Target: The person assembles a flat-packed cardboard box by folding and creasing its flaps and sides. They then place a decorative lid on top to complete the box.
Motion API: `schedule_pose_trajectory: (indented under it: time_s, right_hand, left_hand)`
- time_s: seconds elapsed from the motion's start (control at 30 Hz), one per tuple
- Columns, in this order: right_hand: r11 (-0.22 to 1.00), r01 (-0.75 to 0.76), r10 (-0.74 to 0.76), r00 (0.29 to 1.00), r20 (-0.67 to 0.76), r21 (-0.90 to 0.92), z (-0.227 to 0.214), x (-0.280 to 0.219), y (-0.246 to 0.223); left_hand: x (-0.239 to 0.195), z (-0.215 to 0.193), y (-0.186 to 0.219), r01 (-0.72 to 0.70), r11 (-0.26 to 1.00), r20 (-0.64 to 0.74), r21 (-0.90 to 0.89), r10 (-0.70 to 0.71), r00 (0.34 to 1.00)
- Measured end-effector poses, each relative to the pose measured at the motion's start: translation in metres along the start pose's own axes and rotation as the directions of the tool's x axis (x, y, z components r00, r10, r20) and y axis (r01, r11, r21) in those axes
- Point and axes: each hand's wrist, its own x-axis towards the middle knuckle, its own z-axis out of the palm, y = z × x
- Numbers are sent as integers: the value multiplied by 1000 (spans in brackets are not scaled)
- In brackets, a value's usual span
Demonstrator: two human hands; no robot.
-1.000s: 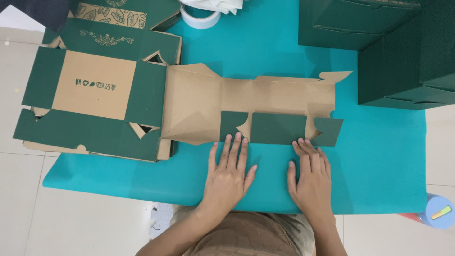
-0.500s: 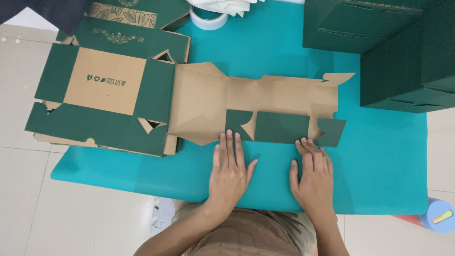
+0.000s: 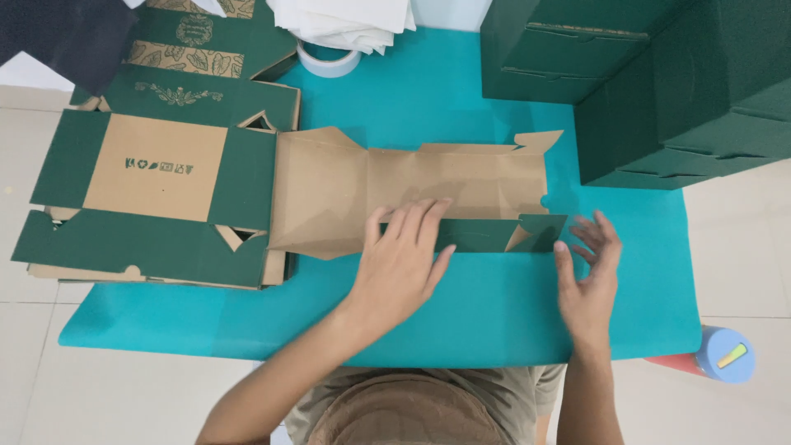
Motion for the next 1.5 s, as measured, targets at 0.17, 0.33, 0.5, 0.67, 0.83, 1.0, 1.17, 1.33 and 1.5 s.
schedule_pose_trajectory:
  time_s: [0.17,0.33,0.5,0.67,0.83,1.0,1.17,1.33,1.5]
  right_hand:
    - [988,-112,110,994,24,110,-4,-5,18]
    - [985,-160,160,987,13,68,-3,-14,21]
    - [971,-120,134,989,-59,205,7,-23,38]
    - [992,-36,51,992,-115,122,12,-21,0]
    - [952,194,-230,964,-135,-238,27,-19,-7]
    - [860,338,-403,909,-104,-383,29,-18,-11]
    - [804,395,-469,881,-65,-445,28,-8,-30]
    - [802,434,-492,870,-42,-412,27,-4,-40]
    - [810,396,-473,877,-82,-432,27,-4,-38]
  left_hand:
    - [18,28,-16,-77,997,158,10,75,985]
    - [17,43,-21,-90,994,192,-57,99,976]
    - [14,35,-22,-66,984,153,-168,92,984]
    - [14,38,-24,-72,971,106,-227,98,990]
    - [12,39,-22,-92,966,79,-242,114,990]
    - [10,47,-23,-123,960,35,-251,136,990]
    - [11,42,-21,-116,955,25,-272,128,991]
    - [8,46,-21,-109,960,48,-259,126,991]
    - [7,44,-20,-89,942,89,-324,124,988]
